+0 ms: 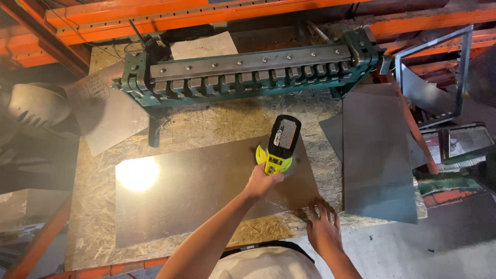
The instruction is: The person uses a handheld electric sander to smooth the surface of a rectangular metal sheet placed on a workbench. The person moves the sander across the sheet in repeated passes while holding the sheet steady with the other hand.
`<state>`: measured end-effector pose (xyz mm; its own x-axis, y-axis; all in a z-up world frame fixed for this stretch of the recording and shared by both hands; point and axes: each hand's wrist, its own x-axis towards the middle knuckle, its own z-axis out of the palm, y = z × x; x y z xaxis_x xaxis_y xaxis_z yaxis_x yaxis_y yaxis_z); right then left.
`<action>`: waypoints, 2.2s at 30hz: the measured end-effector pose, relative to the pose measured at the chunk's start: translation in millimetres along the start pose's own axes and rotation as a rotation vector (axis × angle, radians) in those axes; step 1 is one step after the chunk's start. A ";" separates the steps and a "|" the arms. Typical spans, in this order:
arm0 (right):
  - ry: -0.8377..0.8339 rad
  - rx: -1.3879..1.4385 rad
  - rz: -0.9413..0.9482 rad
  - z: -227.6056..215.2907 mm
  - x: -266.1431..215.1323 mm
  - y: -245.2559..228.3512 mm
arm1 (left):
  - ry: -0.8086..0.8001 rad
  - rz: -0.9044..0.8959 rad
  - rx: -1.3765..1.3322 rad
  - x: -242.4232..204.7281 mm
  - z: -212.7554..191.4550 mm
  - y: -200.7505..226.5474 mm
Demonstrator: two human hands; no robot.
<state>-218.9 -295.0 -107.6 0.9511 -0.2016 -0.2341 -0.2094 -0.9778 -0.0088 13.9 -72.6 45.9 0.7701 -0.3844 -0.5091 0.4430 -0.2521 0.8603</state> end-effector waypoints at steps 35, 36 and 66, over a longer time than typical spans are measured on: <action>0.189 0.268 -0.136 -18.5 25.8 5.1 | 0.011 -0.013 -0.100 -89.8 -30.7 -113.7; 0.198 0.303 -0.106 -19.3 28.5 4.8 | 0.018 -0.009 -0.193 -86.7 -32.7 -118.1; 0.097 0.409 -0.043 -11.5 61.6 -10.5 | 0.125 0.101 -0.115 17.5 -89.3 -72.7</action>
<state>-155.5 -297.8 -110.7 0.9739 -0.1842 -0.1327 -0.2229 -0.8860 -0.4066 36.2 18.3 -23.5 0.8612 -0.2876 -0.4190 0.4044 -0.1115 0.9077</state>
